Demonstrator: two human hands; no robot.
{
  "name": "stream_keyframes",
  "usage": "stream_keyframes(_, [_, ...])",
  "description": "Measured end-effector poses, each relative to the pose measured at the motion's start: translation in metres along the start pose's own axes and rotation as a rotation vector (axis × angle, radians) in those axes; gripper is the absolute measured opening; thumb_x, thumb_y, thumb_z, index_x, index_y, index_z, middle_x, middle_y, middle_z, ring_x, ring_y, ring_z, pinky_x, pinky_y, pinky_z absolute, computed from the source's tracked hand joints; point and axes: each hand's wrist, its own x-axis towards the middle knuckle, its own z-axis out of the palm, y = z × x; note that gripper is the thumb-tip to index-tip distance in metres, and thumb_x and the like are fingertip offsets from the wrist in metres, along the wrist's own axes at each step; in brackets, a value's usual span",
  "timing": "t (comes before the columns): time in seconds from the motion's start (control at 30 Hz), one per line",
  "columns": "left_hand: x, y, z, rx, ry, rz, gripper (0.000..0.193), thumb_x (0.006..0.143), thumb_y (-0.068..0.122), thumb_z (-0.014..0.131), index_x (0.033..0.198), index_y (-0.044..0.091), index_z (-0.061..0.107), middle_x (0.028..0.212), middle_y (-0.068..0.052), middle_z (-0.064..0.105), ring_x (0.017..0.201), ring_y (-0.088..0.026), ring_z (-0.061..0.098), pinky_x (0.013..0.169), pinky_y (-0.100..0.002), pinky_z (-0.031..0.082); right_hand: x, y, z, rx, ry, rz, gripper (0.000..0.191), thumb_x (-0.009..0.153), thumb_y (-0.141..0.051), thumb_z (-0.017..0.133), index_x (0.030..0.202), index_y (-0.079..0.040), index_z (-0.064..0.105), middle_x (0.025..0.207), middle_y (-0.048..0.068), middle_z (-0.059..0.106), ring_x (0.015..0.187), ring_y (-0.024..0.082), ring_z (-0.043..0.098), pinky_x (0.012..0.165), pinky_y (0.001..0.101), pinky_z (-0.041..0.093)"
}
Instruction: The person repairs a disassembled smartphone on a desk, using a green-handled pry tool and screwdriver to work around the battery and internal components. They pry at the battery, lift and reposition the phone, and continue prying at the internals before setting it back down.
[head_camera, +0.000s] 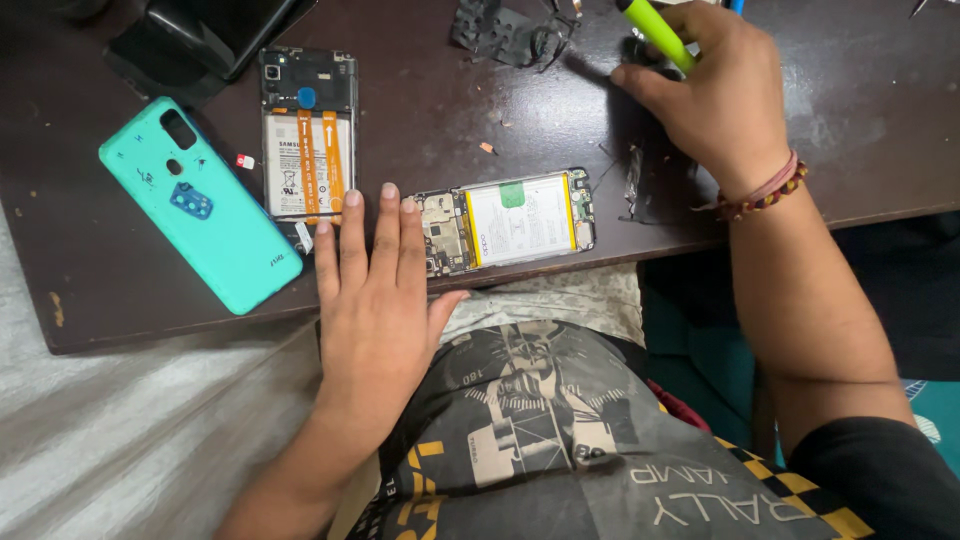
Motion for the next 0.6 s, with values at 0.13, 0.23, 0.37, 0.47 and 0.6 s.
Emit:
stream_keyframes(0.13, [-0.001,0.000,0.000,0.021,-0.014,0.004,0.095,0.078,0.051,0.077,0.148,-0.006,0.047,0.158,-0.022,0.040,0.149,-0.044,0.030,0.122,-0.060,0.019,0.002,-0.006,-0.007,0.094,-0.037,0.097,0.037,0.085,-0.014,0.084,0.118,-0.001,0.072,0.100,0.014,0.075,0.087,0.033,0.072,0.075,0.0409,0.054])
stream_keyframes(0.23, [-0.001,0.000,0.002,0.043,-0.017,0.011,0.097,0.078,0.051,0.077,0.149,-0.007,0.046,0.159,-0.022,0.038,0.149,-0.044,0.029,0.123,-0.060,0.017,0.002,-0.008,-0.010,0.017,-0.067,0.083,0.036,0.084,-0.011,0.083,0.118,-0.001,0.073,0.101,0.014,0.076,0.086,0.035,0.071,0.075,0.0431,0.054])
stream_keyframes(0.37, [-0.002,-0.001,0.003,0.053,-0.022,0.016,0.097,0.078,0.050,0.077,0.149,-0.007,0.045,0.160,-0.023,0.037,0.150,-0.044,0.028,0.123,-0.060,0.017,-0.002,-0.009,-0.013,-0.071,-0.043,-0.018,0.032,0.087,-0.008,0.080,0.118,0.000,0.074,0.107,0.017,0.075,0.091,0.037,0.071,0.080,0.0436,0.056])
stream_keyframes(0.47, [-0.002,0.000,0.004,0.047,-0.020,0.016,0.097,0.077,0.050,0.078,0.149,-0.007,0.045,0.160,-0.023,0.037,0.150,-0.044,0.027,0.122,-0.061,0.016,-0.006,-0.009,-0.014,-0.081,-0.029,-0.051,0.031,0.087,-0.008,0.081,0.116,0.001,0.074,0.107,0.019,0.074,0.089,0.038,0.070,0.078,0.0439,0.055])
stream_keyframes(0.6, [-0.003,0.000,0.004,0.047,-0.021,0.015,0.098,0.077,0.049,0.078,0.149,-0.008,0.045,0.160,-0.024,0.037,0.150,-0.044,0.027,0.123,-0.061,0.016,-0.009,-0.012,-0.016,-0.076,-0.021,-0.080,0.032,0.086,-0.010,0.082,0.114,0.002,0.073,0.105,0.020,0.073,0.086,0.039,0.069,0.074,0.0440,0.054])
